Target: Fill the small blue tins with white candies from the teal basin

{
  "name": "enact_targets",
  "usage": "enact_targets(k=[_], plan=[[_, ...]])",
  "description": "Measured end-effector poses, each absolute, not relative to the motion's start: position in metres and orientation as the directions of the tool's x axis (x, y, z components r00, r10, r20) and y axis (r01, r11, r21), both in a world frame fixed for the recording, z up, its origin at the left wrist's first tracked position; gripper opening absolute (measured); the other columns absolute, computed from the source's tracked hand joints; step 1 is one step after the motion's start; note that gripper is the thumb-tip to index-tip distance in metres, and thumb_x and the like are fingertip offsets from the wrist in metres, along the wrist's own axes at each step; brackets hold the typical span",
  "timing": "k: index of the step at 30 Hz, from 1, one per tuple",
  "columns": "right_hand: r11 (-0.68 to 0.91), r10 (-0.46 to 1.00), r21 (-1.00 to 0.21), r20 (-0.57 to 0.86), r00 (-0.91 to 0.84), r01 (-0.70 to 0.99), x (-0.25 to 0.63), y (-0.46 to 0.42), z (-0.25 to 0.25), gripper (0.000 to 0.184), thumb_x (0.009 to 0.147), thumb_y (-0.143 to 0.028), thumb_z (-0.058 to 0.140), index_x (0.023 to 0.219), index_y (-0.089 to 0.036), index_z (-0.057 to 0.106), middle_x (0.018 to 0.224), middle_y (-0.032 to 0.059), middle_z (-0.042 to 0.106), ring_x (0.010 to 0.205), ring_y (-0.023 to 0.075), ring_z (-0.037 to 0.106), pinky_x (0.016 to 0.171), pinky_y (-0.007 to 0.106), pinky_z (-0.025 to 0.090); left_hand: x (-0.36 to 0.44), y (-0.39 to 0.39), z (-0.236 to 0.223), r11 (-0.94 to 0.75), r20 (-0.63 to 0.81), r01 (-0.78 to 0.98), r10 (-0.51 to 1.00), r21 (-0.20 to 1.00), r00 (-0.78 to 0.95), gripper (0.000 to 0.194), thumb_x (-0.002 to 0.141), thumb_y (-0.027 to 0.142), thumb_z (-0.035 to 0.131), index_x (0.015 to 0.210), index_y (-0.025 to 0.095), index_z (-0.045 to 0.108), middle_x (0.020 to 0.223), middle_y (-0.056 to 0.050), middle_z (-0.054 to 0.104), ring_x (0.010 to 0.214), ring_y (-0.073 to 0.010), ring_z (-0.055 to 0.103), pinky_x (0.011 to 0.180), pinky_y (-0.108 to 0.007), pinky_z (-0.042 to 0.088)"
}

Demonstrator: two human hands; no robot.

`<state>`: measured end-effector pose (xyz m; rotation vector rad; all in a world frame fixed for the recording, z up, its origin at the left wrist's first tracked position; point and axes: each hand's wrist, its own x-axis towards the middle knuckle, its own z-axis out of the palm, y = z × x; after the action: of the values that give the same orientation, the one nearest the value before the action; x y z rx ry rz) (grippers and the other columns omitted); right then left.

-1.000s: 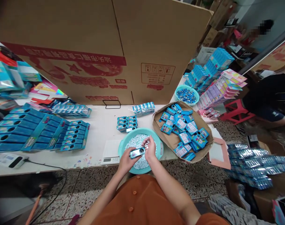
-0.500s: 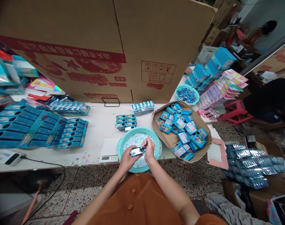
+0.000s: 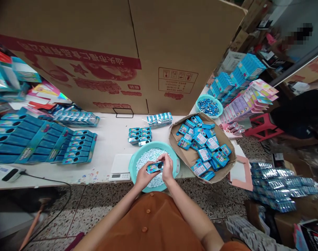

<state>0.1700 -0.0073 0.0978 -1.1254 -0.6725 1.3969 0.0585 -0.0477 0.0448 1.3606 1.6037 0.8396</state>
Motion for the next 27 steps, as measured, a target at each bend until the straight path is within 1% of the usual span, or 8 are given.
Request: enact_targets(k=[6, 8, 14, 18, 20, 22, 24, 27], plan=[[-0.129, 0.974, -0.963, -0.168, 0.153, -0.237, 0.168, -0.013, 0.1, 0.039, 0.09, -0.047, 0.037, 0.071, -0.02, 0.057, 0.073, 0.0019, 0.06, 0.074, 0.0159, 0.055, 0.075, 0.028, 0.042, 0.057, -0.047, 0.051, 0.158, -0.161, 0.347, 0.987, 0.925, -0.02, 0.042, 0.063, 0.038, 0.074, 0.099, 0.021, 0.059, 0.101, -0.003, 0.066, 0.095, -0.0206, 0.061, 0.085, -0.032, 0.047], [-0.128, 0.969, -0.967, -0.169, 0.181, -0.221, 0.166, -0.012, 0.096, 0.036, 0.09, -0.045, 0.037, 0.075, -0.02, 0.058, 0.076, 0.0019, 0.06, 0.078, 0.0163, 0.055, 0.078, 0.029, 0.042, 0.055, -0.045, 0.05, 0.148, -0.155, 0.321, 0.988, 0.935, -0.004, 0.041, 0.063, 0.036, 0.074, 0.099, 0.021, 0.06, 0.103, -0.003, 0.066, 0.098, -0.0208, 0.061, 0.087, -0.033, 0.046], [-0.159, 0.957, -0.919, -0.234, 0.173, -0.359, 0.16, -0.004, 0.092, 0.036, 0.089, -0.049, 0.039, 0.081, -0.021, 0.059, 0.082, 0.0026, 0.061, 0.084, 0.0175, 0.056, 0.087, 0.034, 0.042, 0.052, -0.04, 0.038, 0.214, -0.213, 0.227, 0.977, 0.95, -0.03, 0.043, 0.061, 0.035, 0.075, 0.098, 0.019, 0.059, 0.098, -0.003, 0.066, 0.092, -0.0195, 0.062, 0.083, -0.031, 0.047], [-0.225, 0.936, -0.816, -0.333, 0.115, -0.532, 0.159, 0.004, 0.098, 0.036, 0.088, -0.052, 0.04, 0.081, -0.021, 0.058, 0.082, 0.003, 0.061, 0.087, 0.0185, 0.059, 0.091, 0.037, 0.042, 0.049, -0.039, 0.034, 0.235, -0.23, 0.142, 0.972, 0.961, -0.056, 0.046, 0.059, 0.037, 0.076, 0.097, 0.018, 0.058, 0.097, -0.004, 0.065, 0.09, -0.0196, 0.062, 0.081, -0.032, 0.049], [-0.252, 0.93, -0.806, -0.355, 0.097, -0.536, 0.16, 0.007, 0.099, 0.034, 0.087, -0.051, 0.041, 0.082, -0.021, 0.057, 0.083, 0.0029, 0.06, 0.088, 0.0187, 0.059, 0.09, 0.037, 0.043, 0.044, -0.04, 0.034, 0.245, -0.236, 0.135, 0.969, 0.96, -0.077, 0.047, 0.059, 0.039, 0.076, 0.096, 0.018, 0.057, 0.097, -0.005, 0.065, 0.092, -0.02, 0.062, 0.082, -0.033, 0.049], [-0.256, 0.939, -0.874, -0.325, 0.108, -0.412, 0.161, 0.007, 0.095, 0.03, 0.087, -0.047, 0.044, 0.081, -0.021, 0.057, 0.084, 0.0027, 0.059, 0.088, 0.0179, 0.057, 0.086, 0.034, 0.044, 0.036, -0.04, 0.034, 0.255, -0.239, 0.177, 0.965, 0.951, -0.105, 0.046, 0.061, 0.041, 0.075, 0.097, 0.018, 0.057, 0.099, -0.005, 0.064, 0.096, -0.0209, 0.061, 0.086, -0.034, 0.048], [-0.243, 0.959, -0.953, -0.264, 0.104, -0.18, 0.164, 0.003, 0.089, 0.024, 0.084, -0.043, 0.051, 0.084, -0.02, 0.058, 0.087, 0.0026, 0.059, 0.086, 0.017, 0.055, 0.08, 0.03, 0.044, 0.026, -0.039, 0.036, 0.255, -0.23, 0.254, 0.965, 0.933, -0.126, 0.045, 0.064, 0.043, 0.073, 0.098, 0.019, 0.057, 0.101, -0.005, 0.064, 0.098, -0.0217, 0.06, 0.087, -0.035, 0.047], [-0.212, 0.977, -0.964, -0.209, 0.034, 0.161, 0.167, -0.006, 0.074, 0.028, 0.073, -0.039, 0.066, 0.091, -0.019, 0.06, 0.093, 0.0037, 0.06, 0.08, 0.016, 0.055, 0.071, 0.026, 0.044, 0.01, -0.036, 0.038, 0.183, -0.153, 0.398, 0.983, 0.899, -0.106, 0.041, 0.067, 0.042, 0.07, 0.1, 0.02, 0.057, 0.103, -0.006, 0.063, 0.098, -0.022, 0.059, 0.088, -0.037, 0.046]])
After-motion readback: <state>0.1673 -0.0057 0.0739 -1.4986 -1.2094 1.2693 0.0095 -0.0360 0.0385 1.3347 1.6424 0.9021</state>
